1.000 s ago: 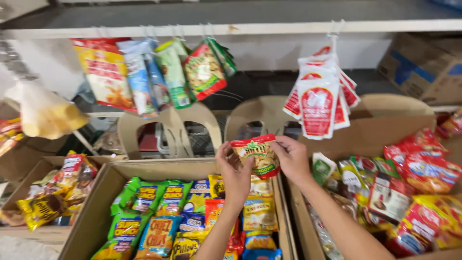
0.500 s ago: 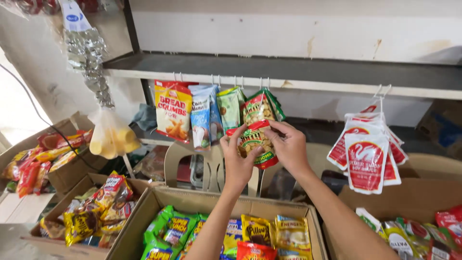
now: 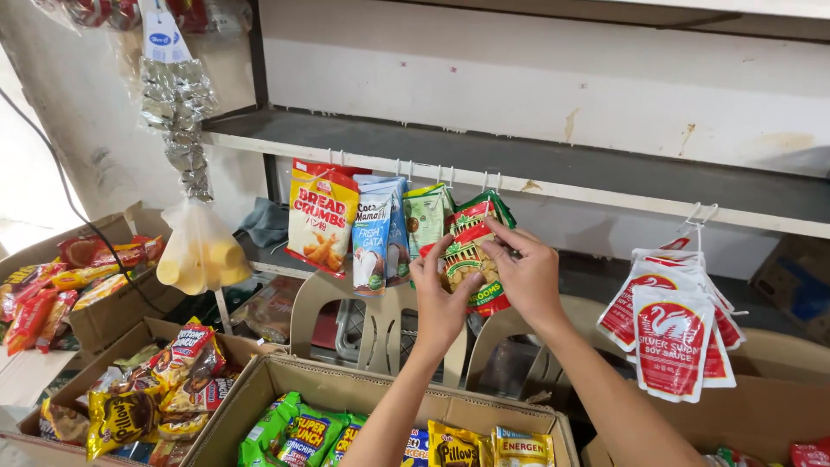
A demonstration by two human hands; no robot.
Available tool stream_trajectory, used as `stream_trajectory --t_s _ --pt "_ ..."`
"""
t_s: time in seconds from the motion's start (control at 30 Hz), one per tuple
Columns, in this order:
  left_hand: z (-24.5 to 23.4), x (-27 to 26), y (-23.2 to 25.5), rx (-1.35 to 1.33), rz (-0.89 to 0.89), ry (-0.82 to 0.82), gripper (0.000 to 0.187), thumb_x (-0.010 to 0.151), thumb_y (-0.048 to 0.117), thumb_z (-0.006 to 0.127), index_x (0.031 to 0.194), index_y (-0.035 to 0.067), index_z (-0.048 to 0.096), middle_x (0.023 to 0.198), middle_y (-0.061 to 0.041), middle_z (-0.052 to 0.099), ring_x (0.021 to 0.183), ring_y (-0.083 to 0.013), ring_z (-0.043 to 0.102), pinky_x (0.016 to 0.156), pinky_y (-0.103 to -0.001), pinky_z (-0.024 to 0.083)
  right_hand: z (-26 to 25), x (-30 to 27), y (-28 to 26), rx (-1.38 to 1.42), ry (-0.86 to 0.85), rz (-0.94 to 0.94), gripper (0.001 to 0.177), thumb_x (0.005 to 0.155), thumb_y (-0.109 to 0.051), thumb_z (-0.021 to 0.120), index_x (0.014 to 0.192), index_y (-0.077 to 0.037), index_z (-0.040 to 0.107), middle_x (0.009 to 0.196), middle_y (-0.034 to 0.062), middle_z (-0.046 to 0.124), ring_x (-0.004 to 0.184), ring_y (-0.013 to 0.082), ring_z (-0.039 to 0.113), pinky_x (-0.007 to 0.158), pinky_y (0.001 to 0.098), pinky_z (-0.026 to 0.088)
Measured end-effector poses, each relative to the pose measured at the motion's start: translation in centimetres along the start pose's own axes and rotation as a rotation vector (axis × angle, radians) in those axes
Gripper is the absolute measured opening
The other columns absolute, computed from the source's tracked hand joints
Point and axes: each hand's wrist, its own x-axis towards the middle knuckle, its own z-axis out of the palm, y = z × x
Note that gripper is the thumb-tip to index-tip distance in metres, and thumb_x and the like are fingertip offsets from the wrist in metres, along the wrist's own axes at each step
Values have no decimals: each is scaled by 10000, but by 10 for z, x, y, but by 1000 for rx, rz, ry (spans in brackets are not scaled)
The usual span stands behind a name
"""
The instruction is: Organizing and hanging various snack and food pouches on display hooks in a grocery store.
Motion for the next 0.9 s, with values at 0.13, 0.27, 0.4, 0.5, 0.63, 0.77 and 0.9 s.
stream_trajectory --t_s 0.13,0.27,0.4,0.5,0.63,0.77,0.9 --pt "6 1 -12 -23 5 -6 738 799 100 859 1454 135 521 1296 -144 439 1182 -273 570 1031 -360 512 -1 2 0 43 -7 -13 396 879 -54 760 1268 -117 726 910 87 750 767 96 664 721 253 553" --pt "8 8 -16 -10 -32 -27 742 797 115 858 1457 145 518 1287 -147 448 1172 -275 574 1021 -354 514 2 5 7 -24 1 -35 362 877 -64 766 1236 -103 745 898 109 741 759 117 674 723 274 546" --pt "13 13 -31 7 -85 -58 732 802 134 853 1449 153 511 1288 -153 438 1150 -281 581 995 -350 532 7 10 23 -66 7 -8 345 864 -77 781 1207 -100 758 912 118 744 748 135 680 723 279 548" --pt "17 20 -37 46 -28 -45 711 796 148 859 1425 141 527 1338 -187 431 1191 -325 570 1016 -379 516 15 17 40 -67 10 21 339 859 -81 789 1197 -97 764 876 126 746 741 160 665 723 283 539" --pt "22 14 -25 198 111 25 703 787 147 858 1411 97 537 1435 -282 351 1294 -450 459 1076 -471 422 23 28 61 -26 46 26 303 868 -68 760 1168 -108 774 919 112 756 763 158 693 703 280 537" --pt "25 6 -22 520 361 88 644 898 210 744 1467 48 488 1566 -388 189 1444 -561 257 1156 -591 257 25 34 69 -133 66 7 285 868 -66 765 1149 -112 783 857 135 718 702 205 674 655 307 514" --pt "32 4 -40 740 431 -36 621 990 319 619 1517 36 450 1625 -349 230 1523 -515 206 1185 -627 203 29 39 74 -157 71 -10 278 884 -65 738 1156 -107 772 810 150 679 649 244 653 633 324 510"
